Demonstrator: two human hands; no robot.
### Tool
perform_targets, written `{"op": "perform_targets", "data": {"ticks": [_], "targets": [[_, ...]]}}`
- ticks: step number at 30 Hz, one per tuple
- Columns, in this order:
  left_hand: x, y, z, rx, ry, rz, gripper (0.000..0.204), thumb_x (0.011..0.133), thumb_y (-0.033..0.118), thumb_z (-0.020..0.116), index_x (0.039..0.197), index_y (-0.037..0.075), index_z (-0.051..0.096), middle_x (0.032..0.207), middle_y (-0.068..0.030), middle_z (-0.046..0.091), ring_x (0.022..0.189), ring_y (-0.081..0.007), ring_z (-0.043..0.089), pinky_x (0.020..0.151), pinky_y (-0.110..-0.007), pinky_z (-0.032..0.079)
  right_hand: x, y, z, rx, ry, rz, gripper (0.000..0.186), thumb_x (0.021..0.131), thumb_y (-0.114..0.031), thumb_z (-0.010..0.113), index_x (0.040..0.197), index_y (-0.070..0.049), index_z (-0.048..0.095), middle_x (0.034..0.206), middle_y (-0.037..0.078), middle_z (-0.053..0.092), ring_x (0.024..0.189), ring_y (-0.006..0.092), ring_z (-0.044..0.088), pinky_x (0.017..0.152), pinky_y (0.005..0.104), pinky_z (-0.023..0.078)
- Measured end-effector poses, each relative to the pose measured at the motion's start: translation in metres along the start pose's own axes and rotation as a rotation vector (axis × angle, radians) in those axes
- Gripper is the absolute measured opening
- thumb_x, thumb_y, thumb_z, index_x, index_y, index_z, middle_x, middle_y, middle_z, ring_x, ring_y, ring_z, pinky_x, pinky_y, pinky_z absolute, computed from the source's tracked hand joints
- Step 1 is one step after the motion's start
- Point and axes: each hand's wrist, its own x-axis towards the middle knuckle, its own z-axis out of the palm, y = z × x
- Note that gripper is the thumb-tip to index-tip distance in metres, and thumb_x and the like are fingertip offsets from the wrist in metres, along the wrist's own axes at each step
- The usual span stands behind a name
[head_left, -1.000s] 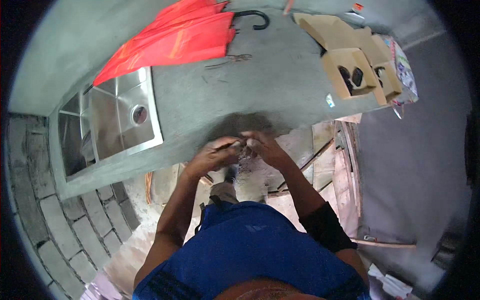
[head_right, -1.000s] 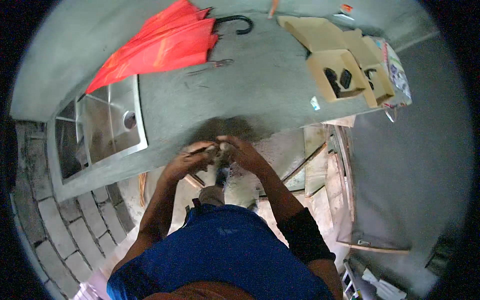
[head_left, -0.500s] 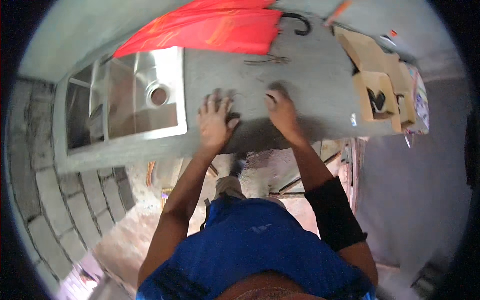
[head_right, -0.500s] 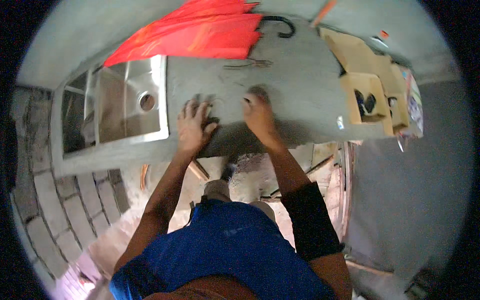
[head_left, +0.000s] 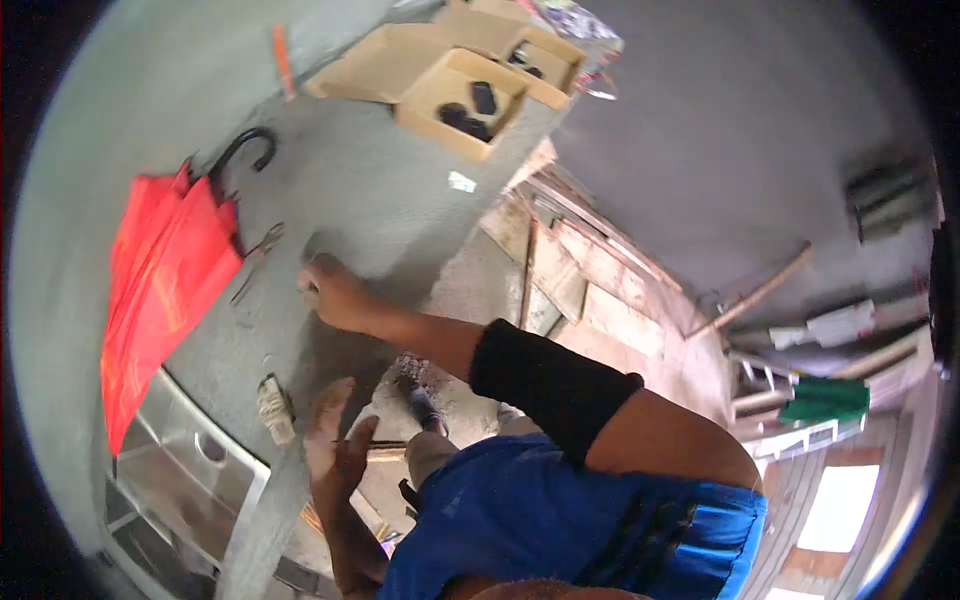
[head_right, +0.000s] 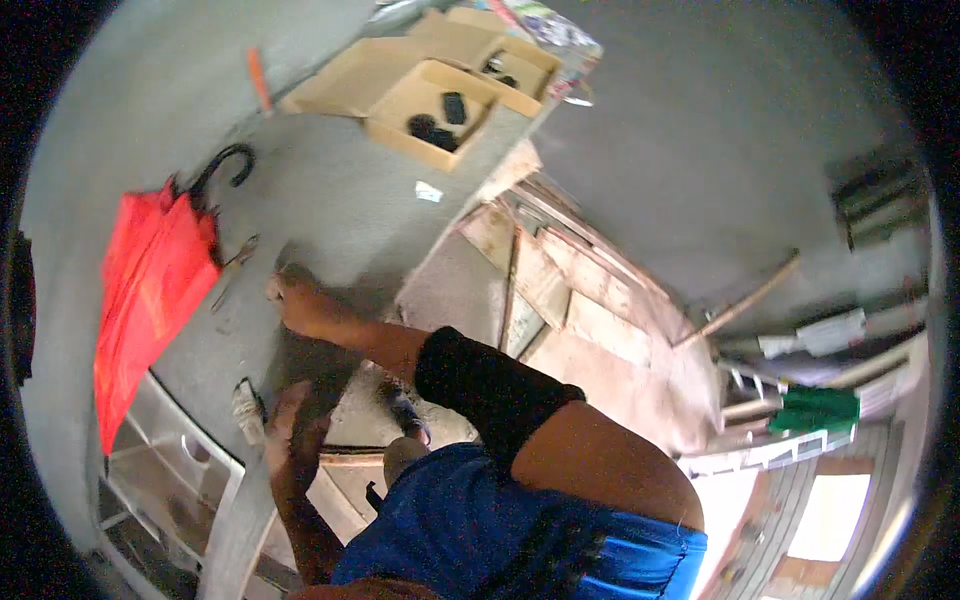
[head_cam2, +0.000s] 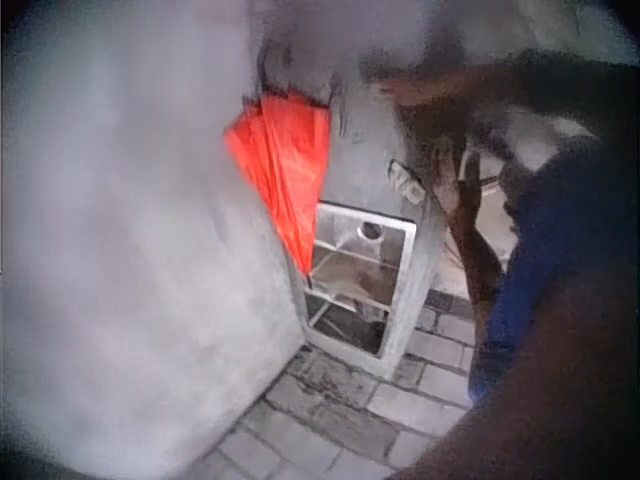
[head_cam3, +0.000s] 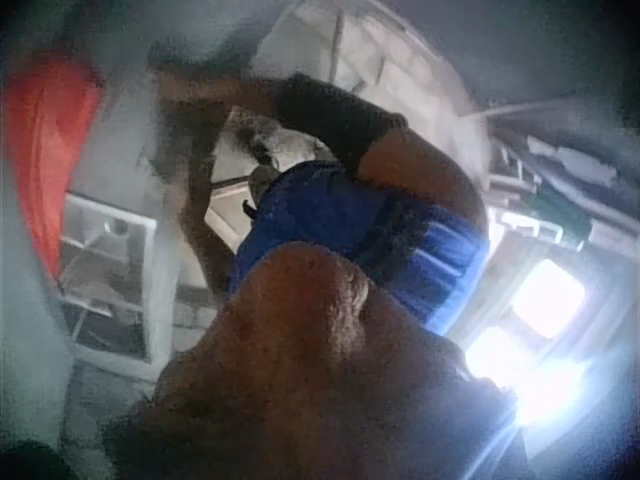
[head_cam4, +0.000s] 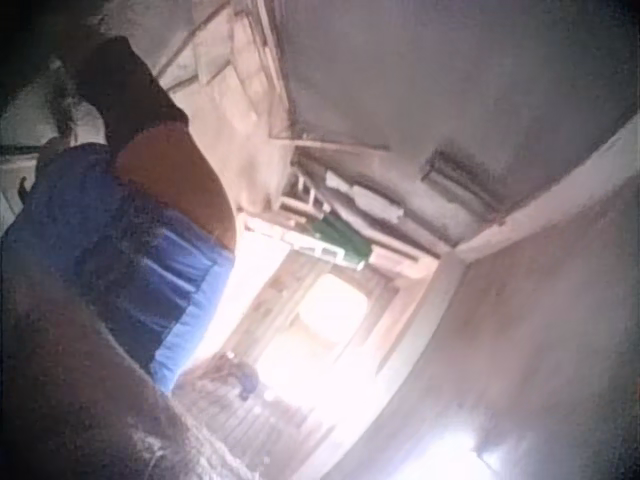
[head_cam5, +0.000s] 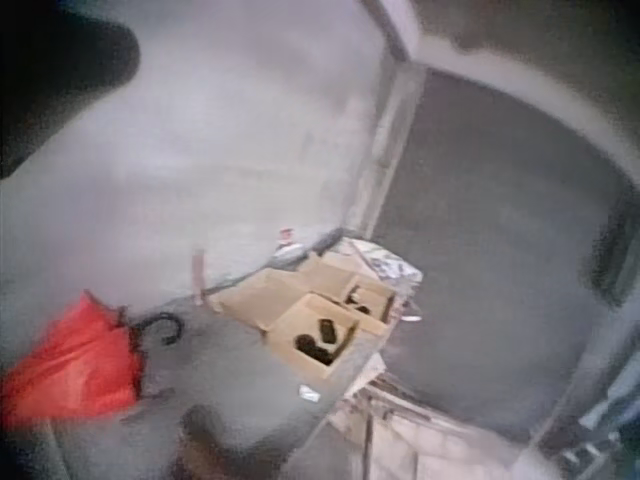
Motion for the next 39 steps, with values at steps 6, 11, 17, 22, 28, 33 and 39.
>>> {"op": "perform_targets", "data": {"ticks": [6,11,17,22,28,33,39], "targets": [[0.010,0.022,0.104,0.251,-0.482,0.130,0.047,0.076,0.020,0.067,0.118,0.004,0.053,0.117,-0.0207,0.054,0.108,-0.0373,0.052,0.092,-0.044,0.041,-0.160,0.056,-0.139,0.281,0.100,0.250,0.023,0.084,-0.012,0.053,0.105,-0.005,0.059,0.094,0.022,0.060,0.084,0.0341,0.060,0.078,0.0415,0.047],[-0.030,-0.038,0.188,0.514,-0.816,0.274,0.050,0.078,0.029,0.061,0.114,-0.005,0.052,0.112,-0.0273,0.054,0.105,-0.0406,0.051,0.090,-0.046,0.041,-0.309,0.051,-0.229,0.352,0.119,0.578,0.021,0.085,-0.012,0.051,0.103,-0.005,0.060,0.094,0.020,0.062,0.083,0.0321,0.060,0.075,0.0401,0.047],[-0.075,-0.002,0.312,0.760,-1.192,0.557,0.053,0.074,0.030,0.062,0.114,-0.004,0.053,0.105,-0.0263,0.057,0.101,-0.0413,0.053,0.086,-0.046,0.043,-0.571,0.071,-0.290,0.292,0.572,0.657,0.023,0.083,-0.019,0.054,0.097,-0.002,0.061,0.077,0.014,0.061,0.071,0.0224,0.057,0.067,0.0350,0.046],[-0.165,0.104,0.460,0.808,-1.149,0.767,0.046,0.078,0.024,0.062,0.114,-0.003,0.054,0.102,-0.0219,0.060,0.091,-0.0346,0.059,0.080,-0.039,0.046,-0.815,-0.004,-0.330,0.513,0.995,1.063,0.020,0.083,-0.018,0.054,0.092,-0.002,0.062,0.069,0.010,0.060,0.065,0.0197,0.057,0.057,0.0339,0.047],[-0.351,0.216,0.652,0.507,-1.462,0.500,0.050,0.077,0.021,0.060,0.119,-0.004,0.051,0.110,-0.0233,0.058,0.099,-0.0342,0.058,0.085,-0.039,0.045,-1.090,-0.090,-0.278,0.825,1.941,1.148,0.034,0.090,-0.040,0.048,0.076,-0.009,0.053,0.053,-0.001,0.042,0.042,0.0112,0.039,0.038,0.0284,0.036],[-0.454,0.245,0.756,0.717,-1.827,0.739,0.049,0.078,0.026,0.060,0.119,0.001,0.052,0.108,-0.0229,0.059,0.099,-0.0337,0.058,0.086,-0.039,0.045,-1.220,-0.126,-0.253,0.930,2.398,0.992,0.032,0.090,-0.040,0.048,0.083,-0.009,0.051,0.054,-0.003,0.038,0.042,0.0097,0.036,0.038,0.0264,0.036],[-0.465,0.133,0.920,1.039,-1.876,0.926,0.051,0.074,0.032,0.064,0.115,0.001,0.057,0.107,-0.0231,0.060,0.100,-0.0345,0.058,0.087,-0.041,0.044,-1.376,-0.139,-0.280,0.730,2.470,1.078,0.029,0.089,-0.033,0.050,0.086,-0.005,0.054,0.054,-0.001,0.041,0.043,0.0101,0.039,0.039,0.0271,0.037]]}}
